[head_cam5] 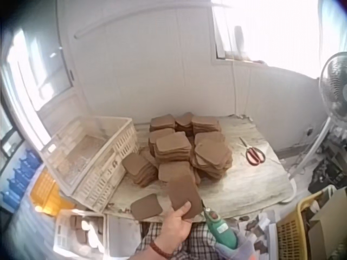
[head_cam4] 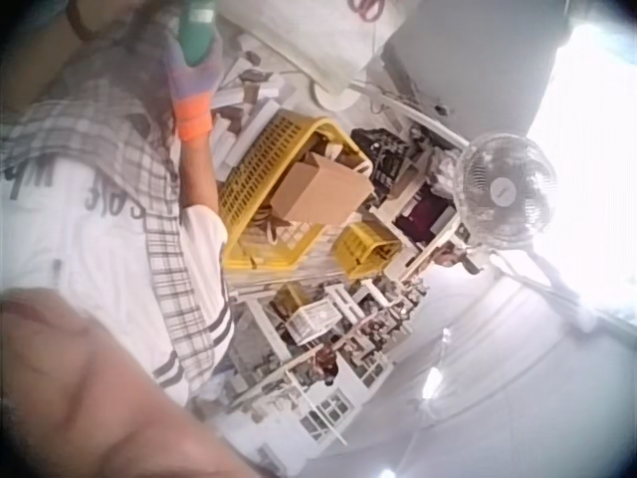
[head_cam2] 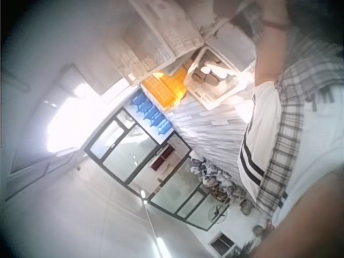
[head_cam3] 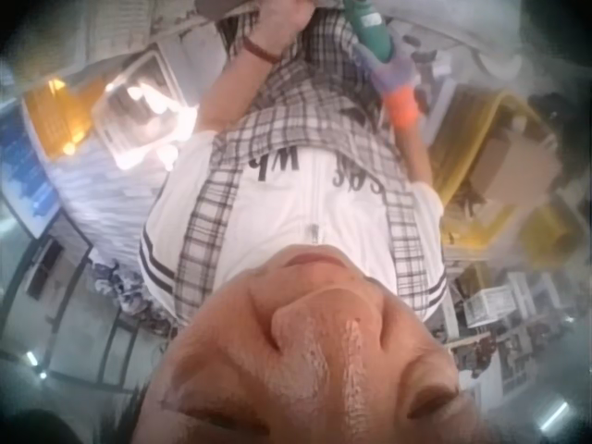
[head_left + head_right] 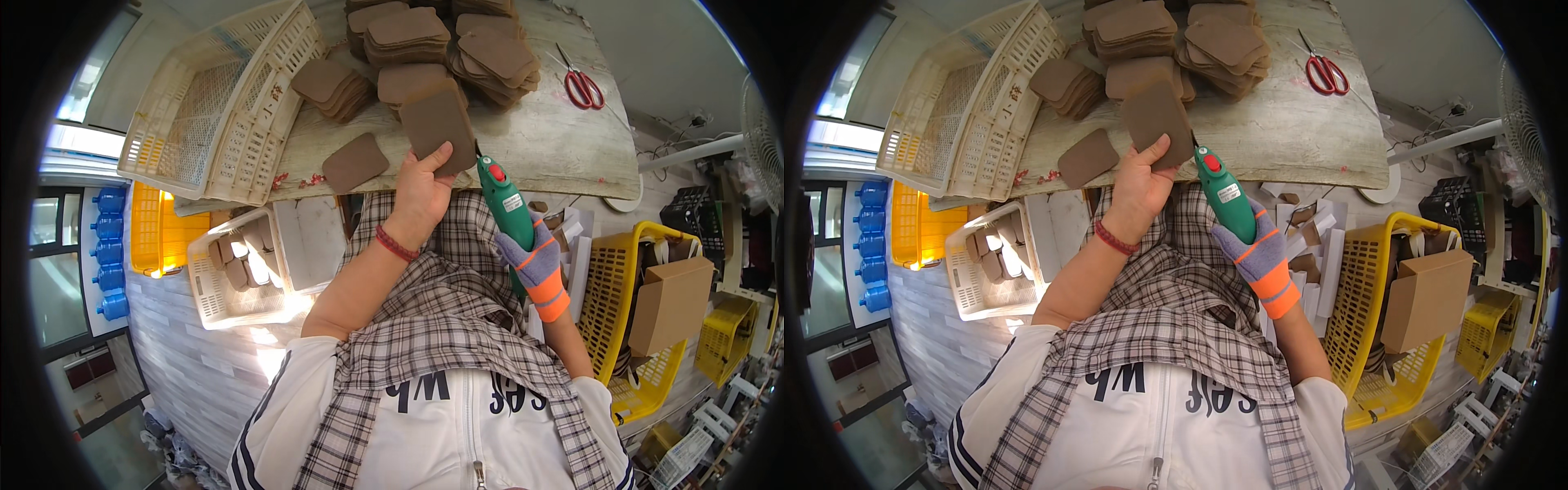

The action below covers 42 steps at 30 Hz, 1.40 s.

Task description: The person uses a handheld rotary tool to trim the edges of stacked brown cardboard pieces. They pick up each piece, run the tool along the perimeter, and place the trimmed piece back on the table.

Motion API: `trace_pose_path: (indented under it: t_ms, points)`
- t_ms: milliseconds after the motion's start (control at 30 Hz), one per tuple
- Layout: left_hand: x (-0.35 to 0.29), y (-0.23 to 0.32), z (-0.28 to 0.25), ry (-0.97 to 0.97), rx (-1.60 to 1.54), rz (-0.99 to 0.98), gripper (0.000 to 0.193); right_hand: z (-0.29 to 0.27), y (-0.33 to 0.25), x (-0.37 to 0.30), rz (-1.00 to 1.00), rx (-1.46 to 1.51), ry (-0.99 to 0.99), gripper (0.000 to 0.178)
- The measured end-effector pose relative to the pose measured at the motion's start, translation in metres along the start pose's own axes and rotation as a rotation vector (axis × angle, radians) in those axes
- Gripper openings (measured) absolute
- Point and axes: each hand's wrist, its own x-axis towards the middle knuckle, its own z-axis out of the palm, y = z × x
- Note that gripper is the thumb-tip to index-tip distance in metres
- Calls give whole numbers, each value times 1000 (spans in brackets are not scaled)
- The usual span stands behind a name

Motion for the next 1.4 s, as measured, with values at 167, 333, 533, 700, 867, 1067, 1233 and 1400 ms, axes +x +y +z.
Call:
trace_pose_path:
  t_ms: [167, 333, 533, 700, 867, 1067, 1233, 1400]
  points:
    - [-9, -6, 0, -27, 106, 7, 38, -2, 2, 3, 1, 40, 5, 50]
    - [-16, -13, -9, -45, 182, -53, 35, -3, 4, 5, -7, 68, 27, 49]
    - [-25, -20, -16, -45, 239, -59, 35, -10, 6, 8, -17, 85, 52, 49]
    - [-25, -2, -20, -83, 450, -38, 40, -21, 5, 5, 29, 37, 42, 50]
    - [-13, 27, -31, -193, 694, -46, 48, -37, 8, 0, 7, 14, -76, 49]
    - [-7, 64, -26, -282, 993, -213, 51, -46, 16, -6, 13, -130, -158, 55]
    - [-6, 72, -27, -344, 1112, -271, 52, -39, 11, -11, -42, -164, -187, 50]
    - [-7, 68, -32, -323, 1118, -369, 53, -33, 23, -10, -44, -106, -157, 50]
